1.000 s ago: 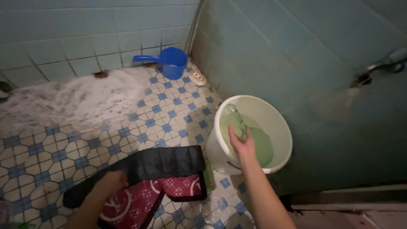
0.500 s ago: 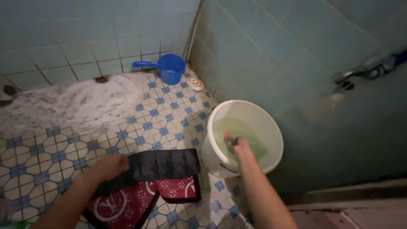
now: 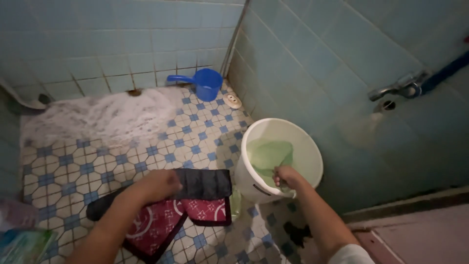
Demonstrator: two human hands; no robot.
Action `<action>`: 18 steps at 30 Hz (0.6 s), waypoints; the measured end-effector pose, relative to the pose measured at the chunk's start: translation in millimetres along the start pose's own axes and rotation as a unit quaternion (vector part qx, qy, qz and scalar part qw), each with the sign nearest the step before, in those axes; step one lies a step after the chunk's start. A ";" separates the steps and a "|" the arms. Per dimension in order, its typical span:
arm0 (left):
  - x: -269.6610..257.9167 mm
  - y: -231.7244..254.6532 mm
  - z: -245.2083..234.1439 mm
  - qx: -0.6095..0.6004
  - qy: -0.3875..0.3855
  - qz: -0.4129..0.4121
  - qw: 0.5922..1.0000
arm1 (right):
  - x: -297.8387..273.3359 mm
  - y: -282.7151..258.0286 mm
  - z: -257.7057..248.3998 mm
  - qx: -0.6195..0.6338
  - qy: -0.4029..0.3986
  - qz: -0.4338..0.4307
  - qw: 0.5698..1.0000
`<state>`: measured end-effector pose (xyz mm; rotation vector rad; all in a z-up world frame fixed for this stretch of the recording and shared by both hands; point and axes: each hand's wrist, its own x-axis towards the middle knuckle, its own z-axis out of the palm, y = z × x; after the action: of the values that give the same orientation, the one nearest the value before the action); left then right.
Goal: The person scrubs a black doormat with a green sponge, then rinses it by repeatedly scooping water from a white bucket with a green scoop and pouring it over the mat. The person flips the mat to clean both sides and wrings it out at the end.
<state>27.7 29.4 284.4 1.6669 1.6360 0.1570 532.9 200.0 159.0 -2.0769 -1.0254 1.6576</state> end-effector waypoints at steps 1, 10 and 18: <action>-1.5 -6.3 1.2 -0.001 0.001 -0.001 1.000 | -10.4 4.2 -0.6 -0.001 -0.001 0.000 1.000; 50.8 -95.4 47.3 -0.026 0.163 0.007 0.986 | -144.0 -20.1 19.6 0.088 -0.055 -0.124 0.987; 78.0 -72.0 57.4 -0.382 0.087 -0.117 0.913 | -269.5 -56.7 56.1 0.029 -0.057 -0.186 0.981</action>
<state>16.6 64.7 169.5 0.8708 1.5920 0.7396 438.3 44.9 373.4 -1.6447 -1.2927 1.6015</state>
